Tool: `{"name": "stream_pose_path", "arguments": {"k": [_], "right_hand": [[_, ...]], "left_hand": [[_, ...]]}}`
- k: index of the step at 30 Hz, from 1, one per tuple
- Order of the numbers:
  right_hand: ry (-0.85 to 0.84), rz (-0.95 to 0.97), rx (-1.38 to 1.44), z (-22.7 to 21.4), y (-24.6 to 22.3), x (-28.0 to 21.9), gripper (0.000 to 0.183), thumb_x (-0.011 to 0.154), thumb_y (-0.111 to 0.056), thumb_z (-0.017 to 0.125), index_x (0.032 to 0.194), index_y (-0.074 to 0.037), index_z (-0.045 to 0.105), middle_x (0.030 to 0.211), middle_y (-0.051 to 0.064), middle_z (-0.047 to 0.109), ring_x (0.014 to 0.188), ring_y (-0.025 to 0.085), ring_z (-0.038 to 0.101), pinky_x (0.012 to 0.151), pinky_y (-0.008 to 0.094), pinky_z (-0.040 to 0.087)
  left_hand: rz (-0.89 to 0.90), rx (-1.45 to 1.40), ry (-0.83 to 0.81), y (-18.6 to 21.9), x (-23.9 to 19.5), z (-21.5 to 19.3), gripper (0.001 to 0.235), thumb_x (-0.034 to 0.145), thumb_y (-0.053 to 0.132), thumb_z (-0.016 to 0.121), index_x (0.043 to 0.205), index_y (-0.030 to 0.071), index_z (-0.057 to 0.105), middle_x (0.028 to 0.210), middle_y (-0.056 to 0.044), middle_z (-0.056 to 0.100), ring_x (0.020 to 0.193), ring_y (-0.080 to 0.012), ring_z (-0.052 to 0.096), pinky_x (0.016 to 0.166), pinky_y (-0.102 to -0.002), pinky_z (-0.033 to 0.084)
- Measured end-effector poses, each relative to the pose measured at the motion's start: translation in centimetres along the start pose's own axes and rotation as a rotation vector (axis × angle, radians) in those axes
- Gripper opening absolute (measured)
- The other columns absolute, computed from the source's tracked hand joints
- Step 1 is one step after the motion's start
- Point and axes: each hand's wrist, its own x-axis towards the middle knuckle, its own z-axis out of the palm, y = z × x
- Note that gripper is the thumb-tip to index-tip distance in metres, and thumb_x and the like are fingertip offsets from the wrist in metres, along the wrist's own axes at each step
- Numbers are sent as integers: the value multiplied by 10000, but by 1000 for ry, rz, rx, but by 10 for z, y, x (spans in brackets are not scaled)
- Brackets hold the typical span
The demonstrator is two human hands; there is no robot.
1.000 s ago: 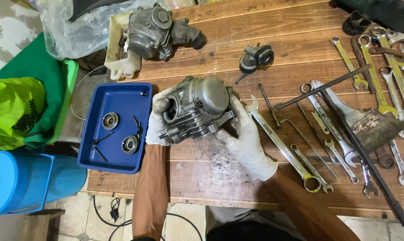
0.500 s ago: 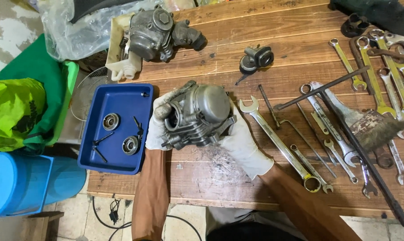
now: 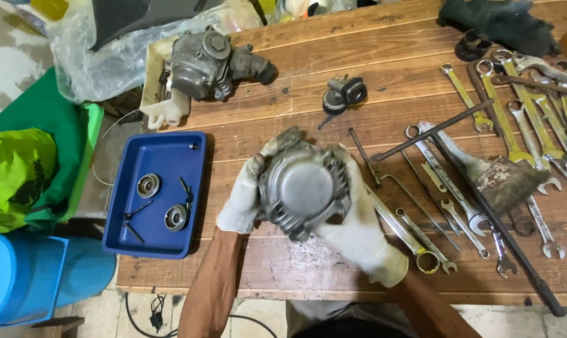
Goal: Disassembling and inspecting a motorcycle engine cylinder head using hand tools.
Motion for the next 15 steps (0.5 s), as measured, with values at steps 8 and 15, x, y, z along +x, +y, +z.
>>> {"name": "stream_pose_path", "arguments": {"k": [8,15], "right_hand": [[6,-107,-302,-7,32,-47,1157,690,-158,824,1604,-85,119,1471,249,498,1295,382,651,1059,603,571],[181,-318,-652,9,42,-75,1047,731,-232,771,1589,5,219,1599,297,353,1491,463,384,1278,538,336]], "left_hand": [[-11,-78,-402,22,-4,-4,930,851,579,790,1502,25,423,1566,-246,449,1374,-382,540,1151,-526,497],[-97,92,-457,32,-7,-17,477,953,236,741,1372,46,617,1485,-189,570,1293,-305,628,1070,-410,565]]}}
